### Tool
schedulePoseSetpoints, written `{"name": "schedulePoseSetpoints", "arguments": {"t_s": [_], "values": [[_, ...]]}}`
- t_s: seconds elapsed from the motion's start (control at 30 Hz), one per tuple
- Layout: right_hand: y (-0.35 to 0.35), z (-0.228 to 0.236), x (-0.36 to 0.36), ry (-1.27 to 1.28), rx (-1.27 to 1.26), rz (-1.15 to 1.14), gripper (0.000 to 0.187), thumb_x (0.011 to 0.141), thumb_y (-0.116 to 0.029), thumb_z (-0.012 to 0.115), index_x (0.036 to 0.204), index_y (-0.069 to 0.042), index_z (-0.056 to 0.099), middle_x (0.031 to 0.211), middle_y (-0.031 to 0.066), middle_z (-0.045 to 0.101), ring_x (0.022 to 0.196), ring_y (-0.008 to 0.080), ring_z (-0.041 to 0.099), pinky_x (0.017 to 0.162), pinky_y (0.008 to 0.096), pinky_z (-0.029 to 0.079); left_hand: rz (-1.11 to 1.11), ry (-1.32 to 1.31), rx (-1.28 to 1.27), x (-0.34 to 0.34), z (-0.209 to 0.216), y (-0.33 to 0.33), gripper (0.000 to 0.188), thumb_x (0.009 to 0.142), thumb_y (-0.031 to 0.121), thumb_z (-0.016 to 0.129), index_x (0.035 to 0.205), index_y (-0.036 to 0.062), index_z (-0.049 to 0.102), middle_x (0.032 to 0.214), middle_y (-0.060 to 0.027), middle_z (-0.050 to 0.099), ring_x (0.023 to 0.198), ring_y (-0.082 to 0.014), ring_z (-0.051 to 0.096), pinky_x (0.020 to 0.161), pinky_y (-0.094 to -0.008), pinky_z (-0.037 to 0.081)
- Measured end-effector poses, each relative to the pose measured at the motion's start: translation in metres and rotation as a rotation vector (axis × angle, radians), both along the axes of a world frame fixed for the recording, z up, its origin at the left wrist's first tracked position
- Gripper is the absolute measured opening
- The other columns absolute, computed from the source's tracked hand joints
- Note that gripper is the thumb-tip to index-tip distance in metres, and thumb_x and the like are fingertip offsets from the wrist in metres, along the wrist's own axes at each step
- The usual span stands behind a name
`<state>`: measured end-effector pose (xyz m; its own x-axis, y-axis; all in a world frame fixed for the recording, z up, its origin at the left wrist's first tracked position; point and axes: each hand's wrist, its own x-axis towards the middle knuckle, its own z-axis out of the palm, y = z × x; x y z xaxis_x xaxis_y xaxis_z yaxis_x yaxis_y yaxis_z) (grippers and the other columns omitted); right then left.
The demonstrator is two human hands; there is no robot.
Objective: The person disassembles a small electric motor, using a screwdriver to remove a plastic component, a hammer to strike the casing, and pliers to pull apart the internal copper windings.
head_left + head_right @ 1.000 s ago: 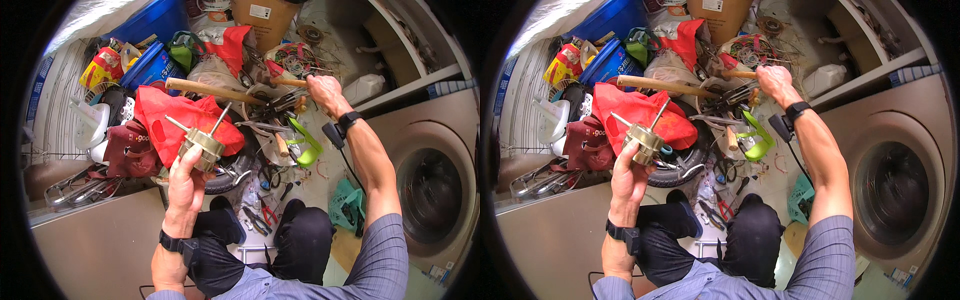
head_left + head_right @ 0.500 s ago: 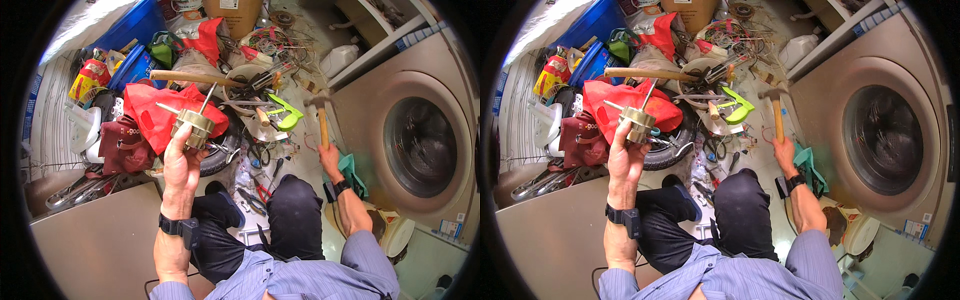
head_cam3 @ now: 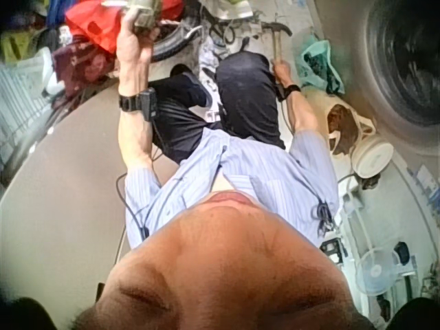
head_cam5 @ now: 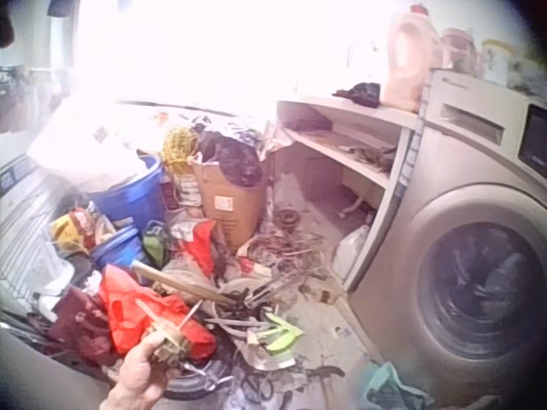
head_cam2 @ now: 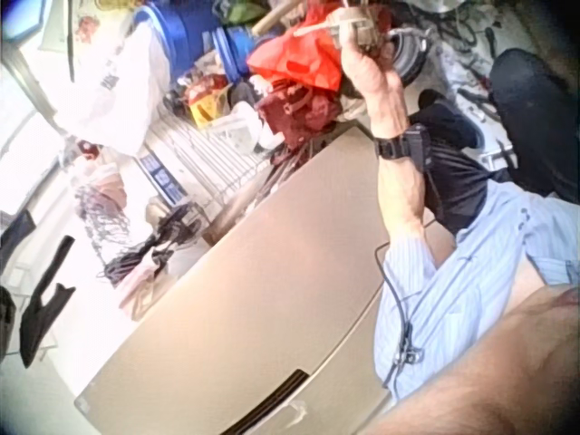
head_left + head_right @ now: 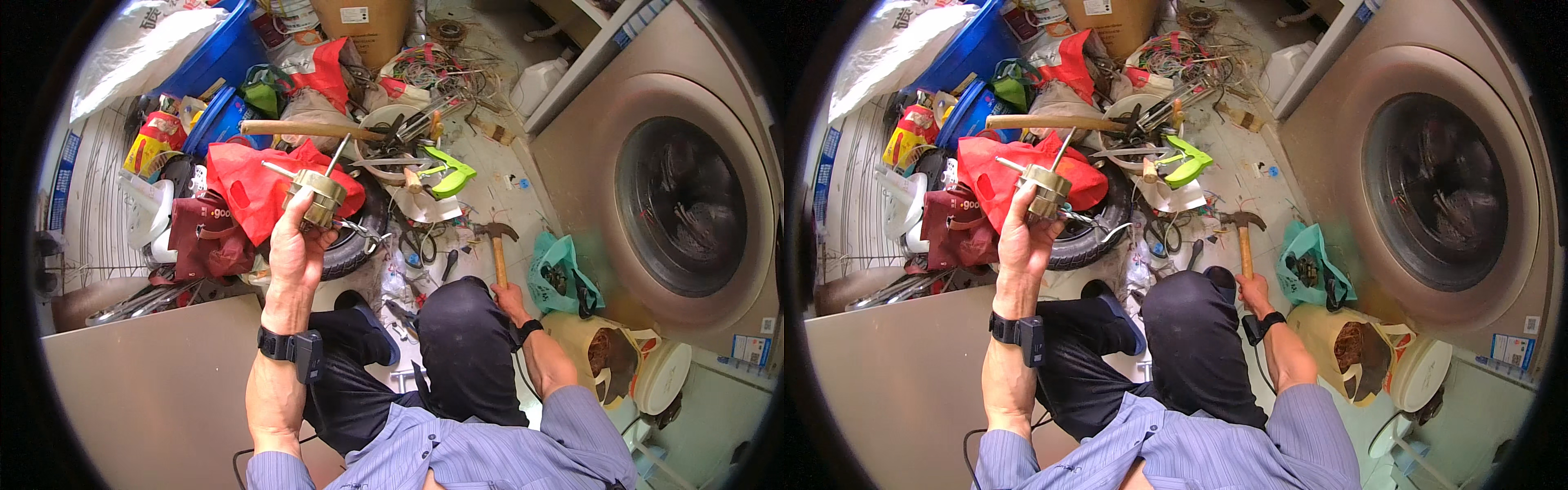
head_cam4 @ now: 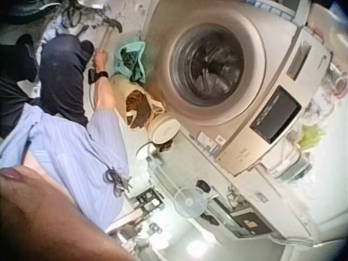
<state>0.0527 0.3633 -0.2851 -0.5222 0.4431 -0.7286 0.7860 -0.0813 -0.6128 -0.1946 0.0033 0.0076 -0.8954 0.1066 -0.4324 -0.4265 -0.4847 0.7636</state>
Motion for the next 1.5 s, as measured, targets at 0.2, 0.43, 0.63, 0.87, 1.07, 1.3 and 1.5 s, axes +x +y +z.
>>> {"name": "schedulePoseSetpoints", "arguments": {"t_s": [0.2,0.43,0.63,0.87,1.07,1.3,1.5], "values": [[0.027,-0.028,0.009,-0.125,0.366,0.511,0.041,0.087,-0.031,0.073,0.104,0.005,0.065,0.081,0.0186,0.070,0.074,0.0350,0.070,0.068,0.0449,0.056,0.034,-0.002,-0.035,0.001,0.005,0.007,0.034,0.094,0.030,0.072,0.118,0.0076,0.067,0.096,-0.0038,0.073,0.076,-0.0135,0.069,0.059,-0.0279,0.058],[0.075,0.098,-0.177,0.343,0.657,0.888,0.033,0.088,-0.031,0.064,0.101,-0.001,0.072,0.096,0.0227,0.072,0.090,0.0404,0.069,0.080,0.0485,0.054,0.026,0.009,0.021,-0.010,0.005,-0.003,0.035,0.092,0.035,0.074,0.119,0.0158,0.066,0.101,0.0002,0.070,0.086,-0.0132,0.066,0.068,-0.0299,0.055],[-0.054,0.257,-0.383,0.696,0.770,1.229,0.024,0.087,-0.025,0.067,0.093,-0.002,0.067,0.090,0.0215,0.070,0.088,0.0403,0.069,0.075,0.0471,0.054,0.203,-0.032,0.117,-0.014,0.002,-0.029,0.032,0.092,0.035,0.074,0.113,0.0116,0.068,0.091,-0.0012,0.072,0.076,-0.0150,0.068,0.063,-0.0314,0.058],[-0.235,0.192,-0.501,0.686,0.800,1.332,0.069,0.084,-0.035,0.078,0.139,-0.003,0.050,0.127,0.0270,0.061,0.117,0.0429,0.060,0.099,0.0489,0.051,0.249,-0.082,0.092,-0.004,0.006,-0.055,0.034,0.094,0.035,0.072,0.117,0.0098,0.067,0.095,-0.0034,0.073,0.077,-0.0173,0.070,0.063,-0.0303,0.058],[-0.269,0.118,-0.516,0.843,1.016,1.076,0.031,0.077,-0.022,0.075,0.101,-0.006,0.063,0.098,0.0205,0.068,0.097,0.0419,0.067,0.083,0.0522,0.054,0.261,-0.096,0.170,-0.006,0.019,-0.046,0.034,0.092,0.026,0.075,0.119,0.0076,0.065,0.097,-0.0055,0.073,0.075,-0.0158,0.071,0.059,-0.0284,0.060],[-0.199,0.205,-0.513,0.867,0.498,0.906,0.031,0.078,-0.018,0.080,0.104,-0.006,0.068,0.089,0.0149,0.071,0.083,0.0278,0.070,0.077,0.0408,0.056,0.259,-0.089,0.157,-0.006,0.021,-0.055,0.036,0.092,0.028,0.074,0.120,0.0089,0.064,0.098,-0.0032,0.072,0.078,-0.0137,0.069,0.061,-0.0282,0.058],[-0.088,0.212,-0.504,1.124,-0.013,0.167,0.020,0.082,-0.006,0.081,0.094,-0.003,0.065,0.079,0.0030,0.064,0.073,0.0160,0.062,0.072,0.0339,0.052,0.234,-0.086,0.179,-0.007,0.017,-0.042,0.036,0.091,0.028,0.075,0.120,0.0098,0.064,0.098,-0.0018,0.072,0.079,-0.0125,0.069,0.061,-0.0280,0.057]]}}
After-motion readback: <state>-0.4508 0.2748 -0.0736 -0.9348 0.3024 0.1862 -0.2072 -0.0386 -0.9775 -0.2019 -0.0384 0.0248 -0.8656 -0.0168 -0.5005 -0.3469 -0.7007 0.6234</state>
